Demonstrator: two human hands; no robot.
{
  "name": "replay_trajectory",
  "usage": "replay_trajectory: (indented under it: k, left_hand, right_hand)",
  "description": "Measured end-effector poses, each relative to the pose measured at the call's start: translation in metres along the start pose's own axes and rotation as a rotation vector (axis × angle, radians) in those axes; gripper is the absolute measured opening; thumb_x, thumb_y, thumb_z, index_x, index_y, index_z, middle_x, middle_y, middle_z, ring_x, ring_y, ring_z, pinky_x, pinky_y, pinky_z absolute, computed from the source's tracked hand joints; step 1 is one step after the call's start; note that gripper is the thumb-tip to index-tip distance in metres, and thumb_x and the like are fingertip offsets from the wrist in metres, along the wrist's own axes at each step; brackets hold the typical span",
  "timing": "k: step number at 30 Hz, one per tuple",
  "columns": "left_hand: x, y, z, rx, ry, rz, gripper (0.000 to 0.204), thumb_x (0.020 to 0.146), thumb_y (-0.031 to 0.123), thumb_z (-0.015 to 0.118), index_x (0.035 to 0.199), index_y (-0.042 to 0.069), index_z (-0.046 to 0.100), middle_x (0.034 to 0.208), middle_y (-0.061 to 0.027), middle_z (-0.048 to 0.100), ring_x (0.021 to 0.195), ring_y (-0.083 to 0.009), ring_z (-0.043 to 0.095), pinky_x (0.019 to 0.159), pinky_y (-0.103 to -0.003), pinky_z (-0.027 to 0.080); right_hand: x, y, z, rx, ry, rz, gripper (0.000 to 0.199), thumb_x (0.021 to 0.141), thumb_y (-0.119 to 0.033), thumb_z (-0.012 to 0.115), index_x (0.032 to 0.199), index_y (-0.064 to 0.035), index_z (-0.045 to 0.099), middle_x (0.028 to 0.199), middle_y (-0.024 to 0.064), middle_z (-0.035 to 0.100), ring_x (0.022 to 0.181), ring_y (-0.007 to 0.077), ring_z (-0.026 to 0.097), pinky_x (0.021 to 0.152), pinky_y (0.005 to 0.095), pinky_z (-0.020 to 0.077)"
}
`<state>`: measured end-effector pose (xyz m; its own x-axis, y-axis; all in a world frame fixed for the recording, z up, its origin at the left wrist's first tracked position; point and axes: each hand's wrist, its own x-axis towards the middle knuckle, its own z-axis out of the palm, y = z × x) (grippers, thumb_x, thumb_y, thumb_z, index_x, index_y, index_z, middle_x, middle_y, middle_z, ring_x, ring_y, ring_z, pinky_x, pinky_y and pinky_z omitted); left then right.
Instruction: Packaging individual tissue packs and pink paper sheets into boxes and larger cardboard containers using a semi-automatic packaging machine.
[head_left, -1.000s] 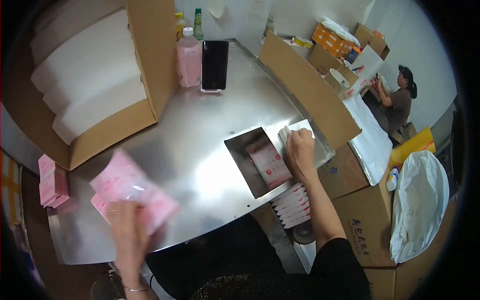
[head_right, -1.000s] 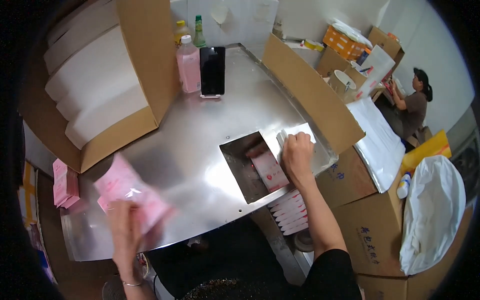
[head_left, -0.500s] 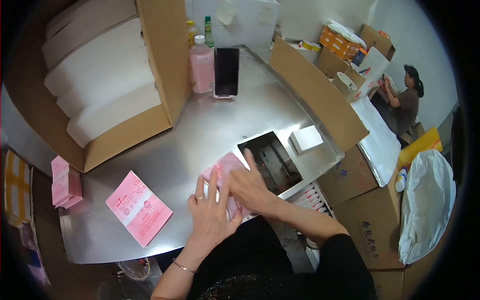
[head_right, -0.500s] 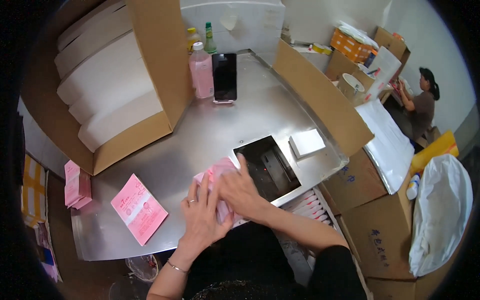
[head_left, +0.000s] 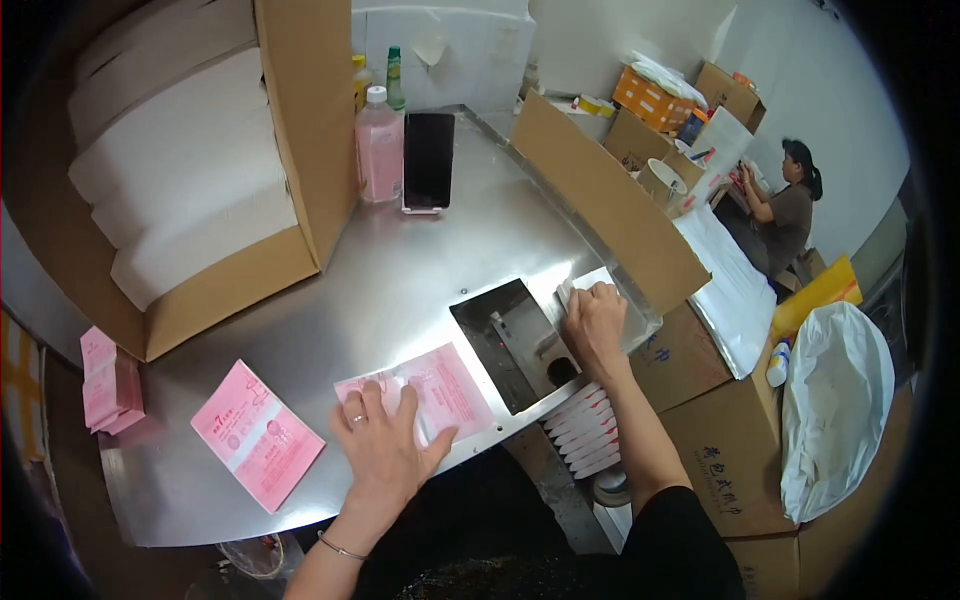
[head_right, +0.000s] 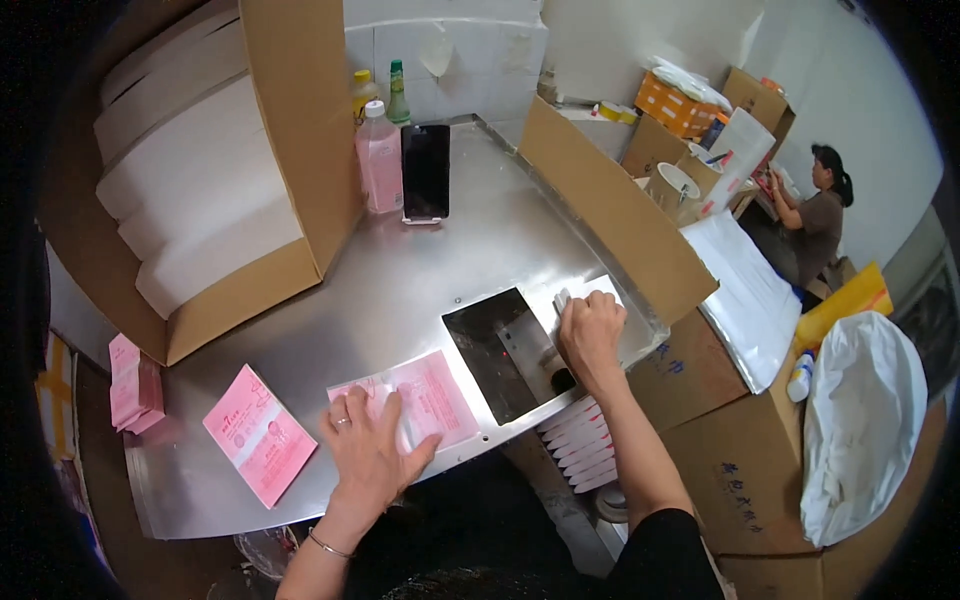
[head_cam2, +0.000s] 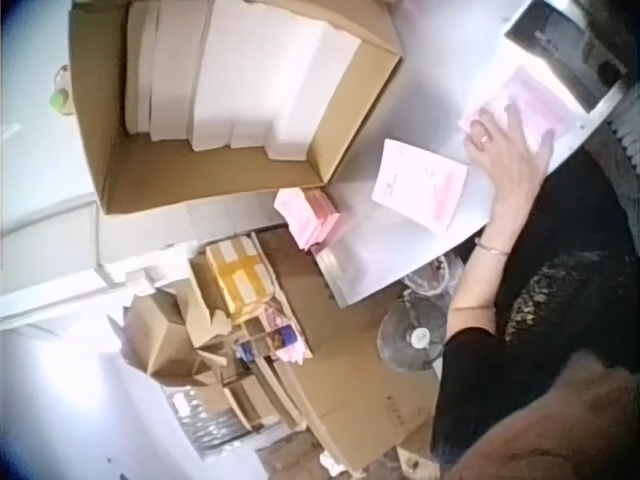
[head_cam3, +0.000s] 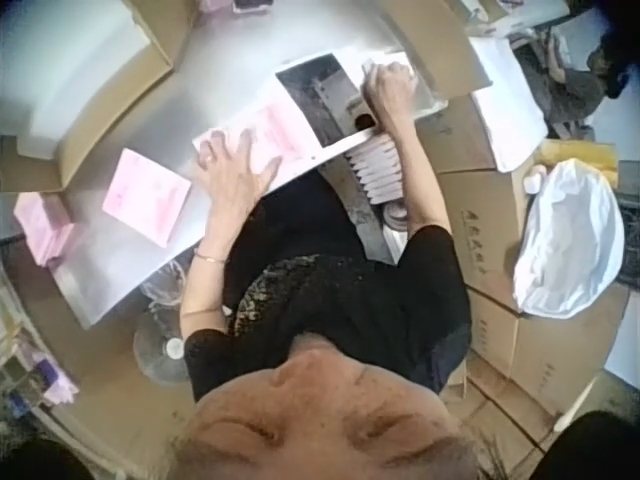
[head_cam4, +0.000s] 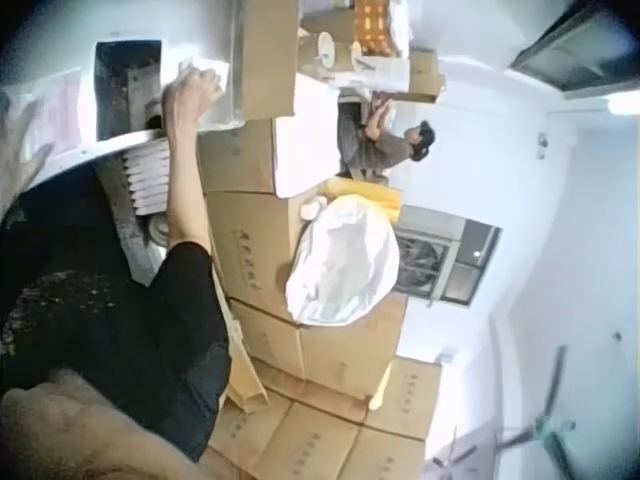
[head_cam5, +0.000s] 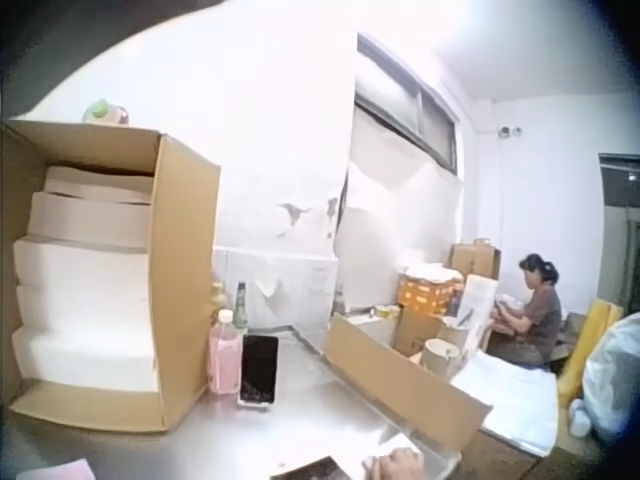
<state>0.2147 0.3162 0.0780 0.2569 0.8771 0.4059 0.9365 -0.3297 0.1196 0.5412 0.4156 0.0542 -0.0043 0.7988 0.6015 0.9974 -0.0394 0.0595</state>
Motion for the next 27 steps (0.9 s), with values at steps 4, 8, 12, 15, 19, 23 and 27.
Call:
replay_trajectory:
  k: [4, 8, 12, 15, 19, 23, 27]
  left_hand:
    - [0.005, -0.004, -0.004, -0.095, -0.062, 0.05, 0.051, 0.081, 0.045, 0.072, 0.112, 0.005, 0.064, 0.114, -0.0172, 0.054, 0.098, -0.0337, 0.05, 0.081, -0.046, 0.038]
    - [0.001, 0.009, 0.006, -0.223, -0.161, 0.093, 0.042, 0.083, 0.029, 0.071, 0.115, 0.003, 0.062, 0.11, -0.0177, 0.054, 0.098, -0.0344, 0.053, 0.078, -0.045, 0.045]
    - [-0.009, 0.004, 0.013, -0.429, -0.126, 0.179, 0.041, 0.076, 0.028, 0.073, 0.109, 0.005, 0.064, 0.104, -0.0159, 0.054, 0.091, -0.0318, 0.055, 0.07, -0.044, 0.046]
    - [0.003, -0.015, -0.004, -0.356, -0.162, 0.057, 0.064, 0.064, 0.028, 0.079, 0.122, 0.007, 0.061, 0.097, -0.0168, 0.052, 0.086, -0.0329, 0.054, 0.073, -0.043, 0.044]
    - [-0.003, 0.001, -0.005, -0.401, -0.082, 0.084, 0.077, 0.068, 0.026, 0.077, 0.138, 0.007, 0.051, 0.095, -0.0174, 0.051, 0.084, -0.0334, 0.053, 0.075, -0.042, 0.043]
    - [-0.006, -0.011, -0.021, -0.425, -0.167, 0.013, 0.084, 0.074, 0.014, 0.071, 0.151, 0.007, 0.037, 0.094, -0.0149, 0.052, 0.084, -0.0335, 0.053, 0.075, -0.042, 0.043]
    - [-0.035, -0.041, -0.031, -0.444, -0.074, 0.121, 0.047, 0.07, 0.004, 0.069, 0.116, 0.007, 0.064, 0.098, -0.0122, 0.053, 0.09, -0.0309, 0.052, 0.079, -0.043, 0.041]
  right_hand:
    - [-0.002, 0.009, 0.006, 0.131, -0.04, 0.052, 0.019, 0.084, -0.008, 0.061, 0.1, 0.0011, 0.067, 0.09, 0.0144, 0.059, 0.091, 0.0316, 0.056, 0.077, 0.0445, 0.0432]
    - [-0.004, 0.011, -0.002, 0.273, 0.097, 0.023, 0.026, 0.081, -0.001, 0.059, 0.106, -0.0001, 0.068, 0.095, 0.0171, 0.063, 0.093, 0.0355, 0.059, 0.078, 0.0474, 0.0475]
    - [-0.033, -0.071, -0.028, 0.571, 0.207, -0.406, 0.033, 0.078, 0.004, 0.056, 0.11, 0.0056, 0.061, 0.112, 0.0234, 0.063, 0.099, 0.0428, 0.063, 0.09, 0.0494, 0.0512]
    - [-0.078, -0.138, -0.096, 0.822, -0.066, -0.849, 0.035, 0.076, -0.007, 0.064, 0.11, 0.0007, 0.062, 0.107, 0.0188, 0.062, 0.11, 0.0375, 0.059, 0.102, 0.0622, 0.041]
    - [-0.05, -0.152, -0.036, 0.476, -0.276, -0.697, 0.028, 0.082, -0.011, 0.061, 0.109, -0.0026, 0.064, 0.093, 0.015, 0.06, 0.091, 0.0322, 0.061, 0.11, 0.0639, 0.0281]
    - [-0.019, -0.134, 0.016, 0.445, -0.42, -0.393, 0.011, 0.086, -0.011, 0.056, 0.091, -0.0059, 0.064, 0.091, 0.0153, 0.064, 0.091, 0.035, 0.062, 0.108, 0.0642, 0.0287]
    - [-0.015, -0.069, 0.018, 0.56, -0.664, -0.007, 0.011, 0.083, -0.008, 0.054, 0.085, 0.0003, 0.061, 0.083, 0.0233, 0.065, 0.087, 0.0439, 0.063, 0.082, 0.0555, 0.0486]
